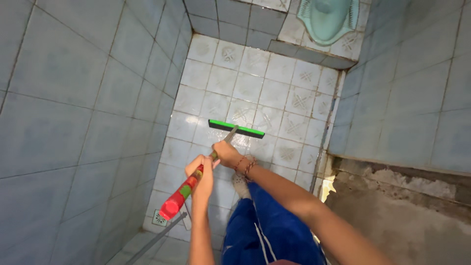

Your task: The person cleans the bathroom floor by pouring water from a green pitcher and then using a squeegee to push the water across the tiles toward a drain.

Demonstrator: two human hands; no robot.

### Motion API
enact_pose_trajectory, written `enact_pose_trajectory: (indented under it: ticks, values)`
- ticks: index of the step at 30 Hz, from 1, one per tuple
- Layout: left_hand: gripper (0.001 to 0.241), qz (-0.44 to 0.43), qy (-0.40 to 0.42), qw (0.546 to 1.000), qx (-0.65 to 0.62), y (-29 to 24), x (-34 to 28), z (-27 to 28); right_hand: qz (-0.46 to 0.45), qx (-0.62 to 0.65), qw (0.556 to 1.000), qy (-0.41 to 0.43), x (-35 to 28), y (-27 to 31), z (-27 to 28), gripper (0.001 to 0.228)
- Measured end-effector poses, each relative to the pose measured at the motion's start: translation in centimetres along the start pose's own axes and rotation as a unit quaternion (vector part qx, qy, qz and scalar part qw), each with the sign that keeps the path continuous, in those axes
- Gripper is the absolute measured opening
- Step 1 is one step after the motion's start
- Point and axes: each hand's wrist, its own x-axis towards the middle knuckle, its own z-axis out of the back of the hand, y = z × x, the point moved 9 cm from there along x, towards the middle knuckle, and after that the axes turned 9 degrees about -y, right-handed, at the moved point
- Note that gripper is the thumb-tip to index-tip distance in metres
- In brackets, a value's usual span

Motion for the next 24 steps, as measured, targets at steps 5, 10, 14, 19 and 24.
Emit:
enact_pose_trajectory:
  ticks: [5, 10, 14, 19, 24]
  values:
    - [0.028, -0.020, -0.006, 0.998, -0.066, 0.5, -1.6, -0.5, -0.013, -0.043, 0.998, 0.034, -0.6, -1.5, -1.0, 0.022]
    - [0.028, -0.103, 0.013, 0.989, -0.105, 3.4, -2.3, -1.4, -0.079, -0.125, 0.989, 0.009, -0.4, -4.9, 0.6, 0.014]
    - [0.023, -0.203, 0.012, 0.977, -0.069, 6.6, -1.8, -2.8, -0.099, -0.101, 0.990, -0.029, 0.2, -6.5, 3.8, 0.013]
    - [0.025, -0.253, 0.024, 0.966, -0.046, 9.1, -0.3, -5.3, -0.160, -0.157, 0.974, -0.003, 1.8, -11.0, 5.0, 0.026]
    - [0.023, -0.252, 0.038, 0.966, -0.035, 9.3, 0.9, -7.2, -0.127, -0.154, 0.979, -0.029, 2.8, -12.8, 5.1, 0.037]
